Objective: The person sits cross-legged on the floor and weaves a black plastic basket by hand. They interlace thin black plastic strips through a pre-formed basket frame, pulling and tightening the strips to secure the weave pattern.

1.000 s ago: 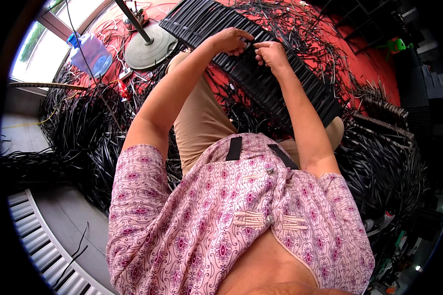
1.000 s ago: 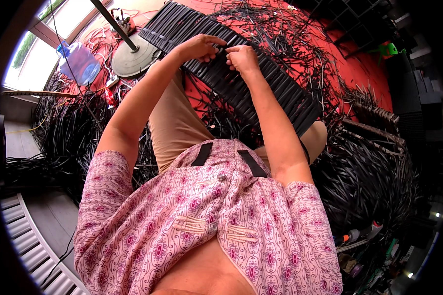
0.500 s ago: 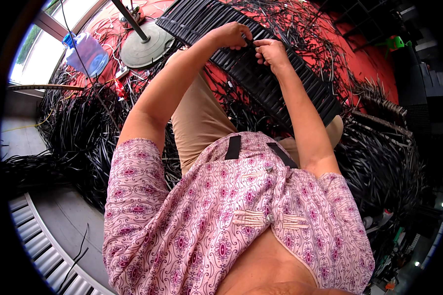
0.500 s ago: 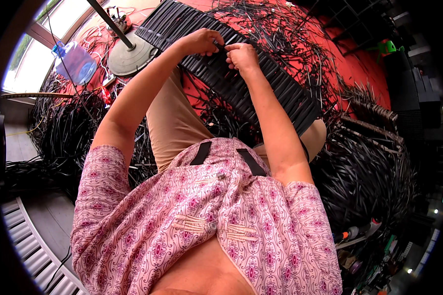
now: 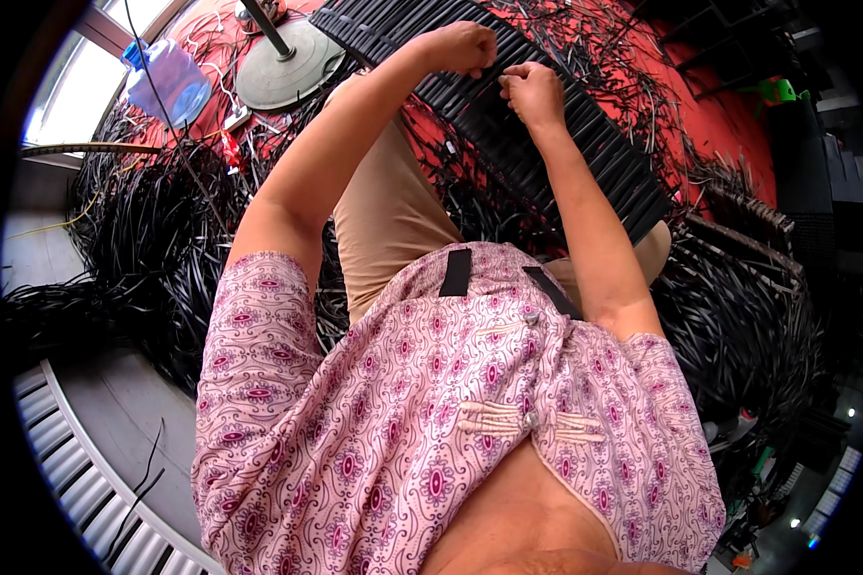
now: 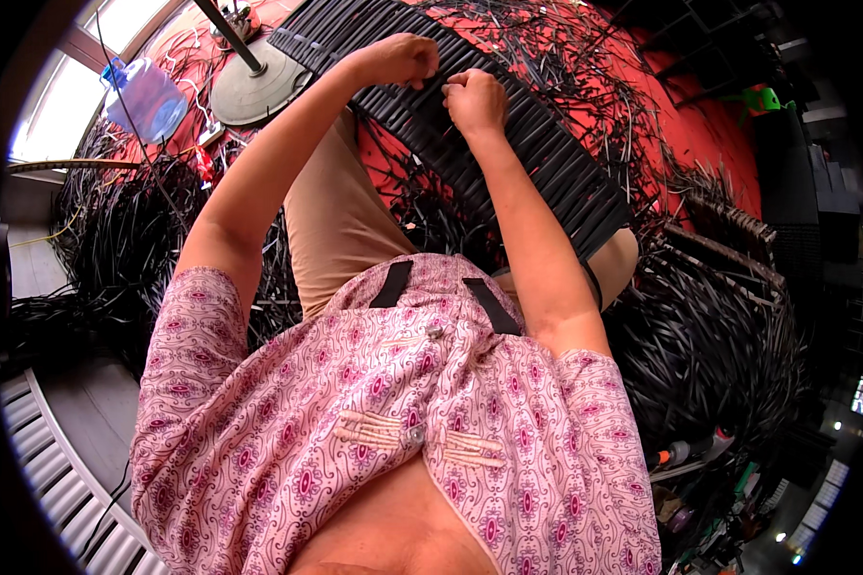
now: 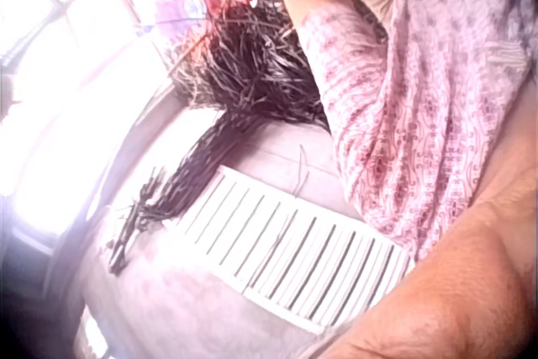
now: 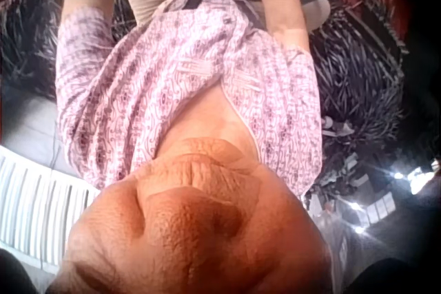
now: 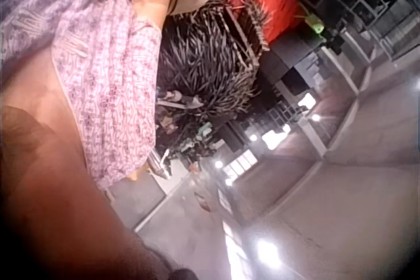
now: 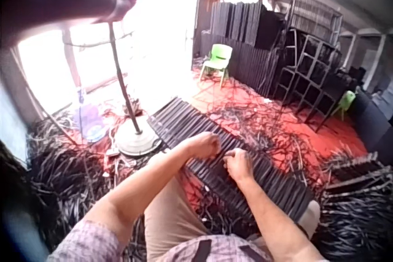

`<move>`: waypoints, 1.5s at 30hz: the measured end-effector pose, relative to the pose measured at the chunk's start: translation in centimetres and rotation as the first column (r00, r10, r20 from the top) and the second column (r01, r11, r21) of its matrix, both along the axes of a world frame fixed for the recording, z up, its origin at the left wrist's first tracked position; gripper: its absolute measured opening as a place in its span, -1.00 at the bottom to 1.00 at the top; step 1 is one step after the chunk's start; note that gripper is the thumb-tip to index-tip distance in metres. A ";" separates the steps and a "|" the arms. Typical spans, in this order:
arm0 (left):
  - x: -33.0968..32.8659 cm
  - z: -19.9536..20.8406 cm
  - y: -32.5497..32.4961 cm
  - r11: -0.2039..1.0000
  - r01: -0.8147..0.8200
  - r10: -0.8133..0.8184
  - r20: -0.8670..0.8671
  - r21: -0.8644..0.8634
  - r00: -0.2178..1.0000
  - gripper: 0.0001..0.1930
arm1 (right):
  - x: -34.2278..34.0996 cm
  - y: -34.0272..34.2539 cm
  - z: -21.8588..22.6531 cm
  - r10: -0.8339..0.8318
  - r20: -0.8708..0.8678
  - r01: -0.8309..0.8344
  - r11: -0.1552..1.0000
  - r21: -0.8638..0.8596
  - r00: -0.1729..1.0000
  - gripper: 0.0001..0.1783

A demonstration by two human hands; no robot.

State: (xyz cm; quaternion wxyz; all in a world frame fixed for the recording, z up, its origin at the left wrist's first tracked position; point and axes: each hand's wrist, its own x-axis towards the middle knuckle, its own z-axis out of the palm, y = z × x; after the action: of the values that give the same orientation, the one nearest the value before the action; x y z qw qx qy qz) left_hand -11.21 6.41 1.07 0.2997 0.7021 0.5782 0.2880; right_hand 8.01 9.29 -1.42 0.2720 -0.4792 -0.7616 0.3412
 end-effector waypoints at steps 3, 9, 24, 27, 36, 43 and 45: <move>0.5 0.0 -0.2 1.000 -0.016 0.016 0.088 0.001 0.996 -0.89 | 0.1 0.1 0.1 0.020 -0.011 -0.020 0.999 0.047 1.000 -0.83; 0.2 -1.0 -0.2 0.995 -0.100 0.095 0.195 0.018 0.976 -0.88 | 1.0 -0.7 0.5 0.052 0.017 -0.055 0.965 0.256 0.998 -0.76; -3.5 6.8 -2.4 0.969 -0.189 0.129 0.331 0.157 0.935 -0.94 | -4.1 2.0 3.5 0.459 -0.459 -0.419 0.887 0.192 0.761 -0.71; -4.6 6.3 -2.3 0.967 -0.150 0.032 0.486 0.206 0.873 -0.96 | -3.7 0.2 5.7 0.458 -0.582 -0.481 0.867 0.127 0.672 -0.80; -4.3 2.0 -1.4 0.956 -0.282 0.240 0.350 0.075 0.906 -0.85 | -1.6 2.1 2.9 0.276 -0.671 -0.380 0.925 -0.008 0.688 -0.76; -4.6 -3.9 1.7 0.975 -0.053 0.194 -0.709 0.216 0.678 -0.76 | -1.8 1.4 1.4 0.190 -0.641 -0.343 0.931 -0.122 0.744 -0.80; -0.7 -0.7 1.7 0.978 -0.188 0.192 -0.744 0.091 0.641 -0.69 | -0.4 2.1 1.2 0.161 -0.625 -0.306 0.943 -0.130 0.764 -0.79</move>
State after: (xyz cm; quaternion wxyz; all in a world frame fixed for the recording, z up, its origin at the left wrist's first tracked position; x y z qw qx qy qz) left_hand -11.93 8.14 0.42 0.0020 0.6943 0.7196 0.0053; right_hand 7.60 11.37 -0.22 0.4006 -0.2729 -0.6443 0.5915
